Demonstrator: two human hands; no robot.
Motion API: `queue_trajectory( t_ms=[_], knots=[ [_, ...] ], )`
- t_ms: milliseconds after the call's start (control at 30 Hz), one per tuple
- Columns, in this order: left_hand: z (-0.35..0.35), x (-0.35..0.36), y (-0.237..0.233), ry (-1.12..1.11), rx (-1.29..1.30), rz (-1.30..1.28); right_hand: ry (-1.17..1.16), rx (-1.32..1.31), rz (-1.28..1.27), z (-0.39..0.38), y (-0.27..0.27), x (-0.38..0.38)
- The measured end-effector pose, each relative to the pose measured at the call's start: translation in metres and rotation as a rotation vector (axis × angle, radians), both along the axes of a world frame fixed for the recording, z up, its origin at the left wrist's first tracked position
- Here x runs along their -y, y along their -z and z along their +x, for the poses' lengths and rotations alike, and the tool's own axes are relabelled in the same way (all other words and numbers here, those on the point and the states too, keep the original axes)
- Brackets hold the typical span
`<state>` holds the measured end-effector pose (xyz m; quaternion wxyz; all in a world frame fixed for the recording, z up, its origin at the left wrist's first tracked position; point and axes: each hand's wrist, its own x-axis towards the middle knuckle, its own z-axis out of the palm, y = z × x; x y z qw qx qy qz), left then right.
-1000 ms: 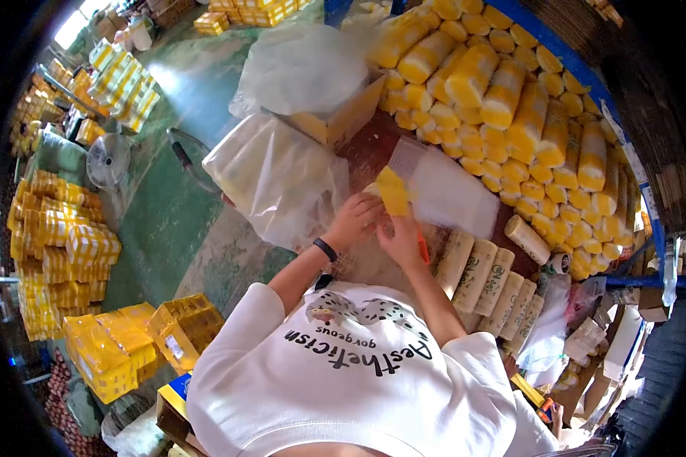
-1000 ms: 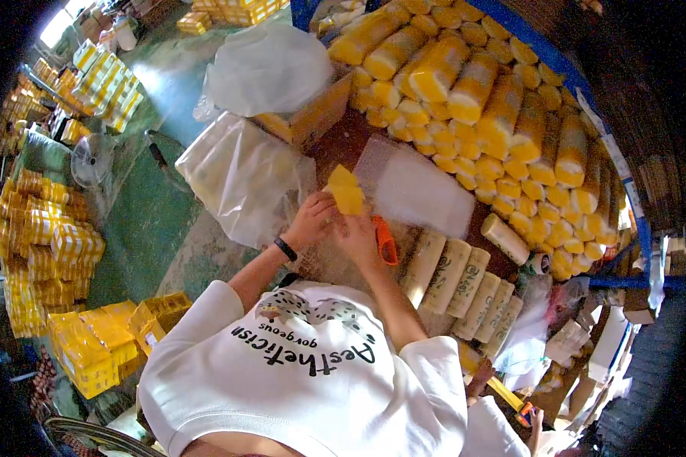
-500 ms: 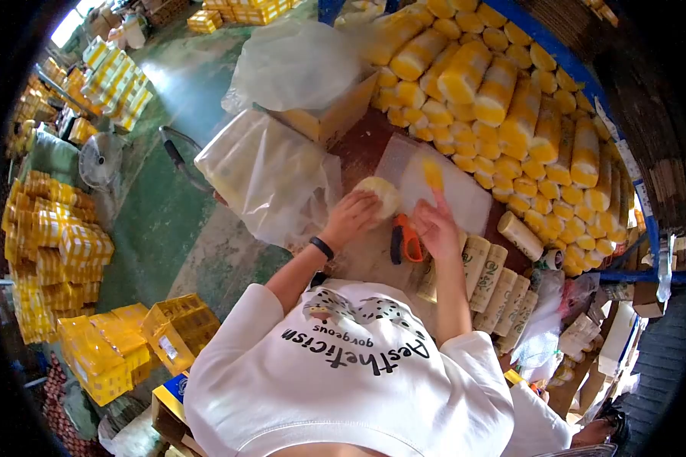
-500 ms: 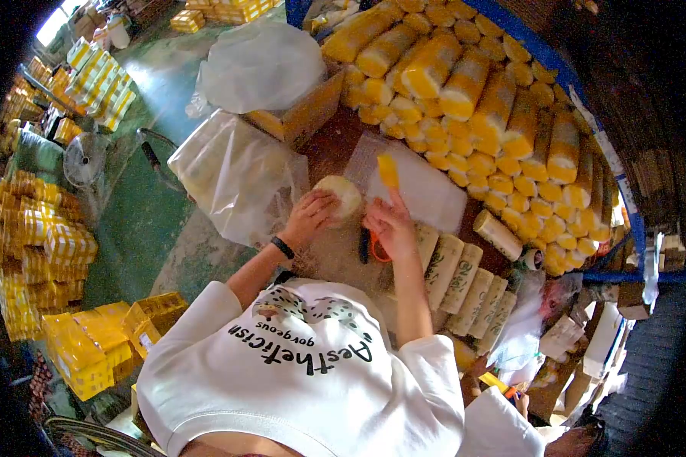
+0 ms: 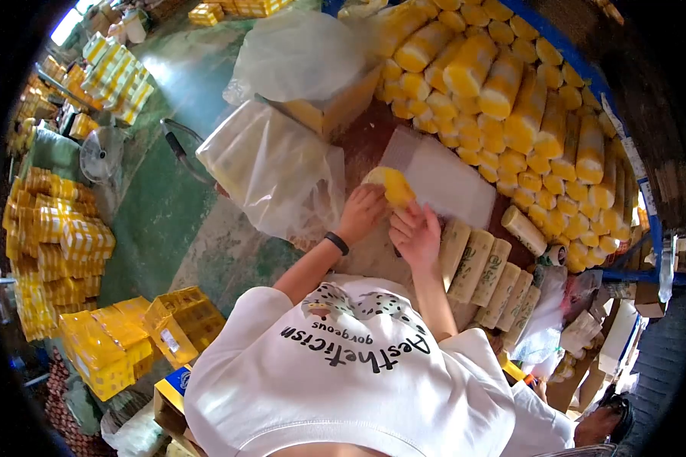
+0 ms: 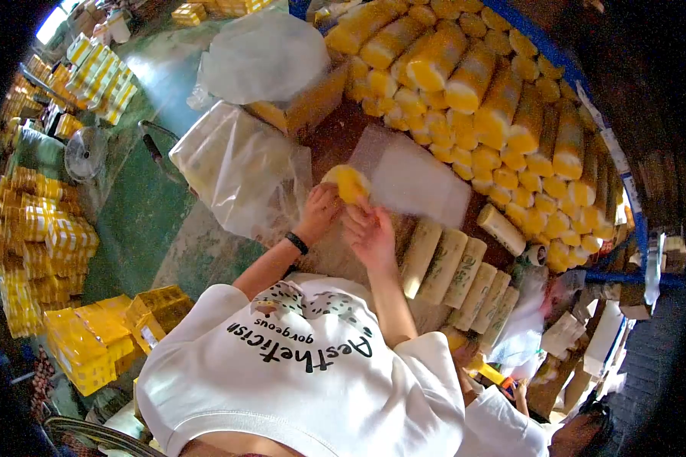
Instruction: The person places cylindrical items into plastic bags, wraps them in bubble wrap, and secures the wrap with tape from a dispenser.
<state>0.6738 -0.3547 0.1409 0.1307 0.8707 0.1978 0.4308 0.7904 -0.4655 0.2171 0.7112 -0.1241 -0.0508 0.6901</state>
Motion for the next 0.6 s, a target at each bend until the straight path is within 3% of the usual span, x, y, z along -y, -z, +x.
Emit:
queue_trajectory(
  t_ms=[167, 267, 367, 600],
  knots=[
    [0.000, 0.000, -0.002, 0.039, 0.027, -0.008, 0.263, 0.815, -0.388, 0.017, 0.003, 0.007],
    [0.002, 0.002, -0.004, 0.055, 0.036, -0.055, 0.364, 0.932, -0.290, 0.021, -0.002, 0.007],
    [0.003, 0.000, -0.003, 0.036, 0.022, -0.056, 0.404, 0.851, -0.180, 0.019, -0.016, 0.006],
    [0.004, -0.001, 0.001, 0.032, 0.005, -0.041, 0.384, 0.847, -0.225, 0.030, 0.003, 0.011]
  ],
)
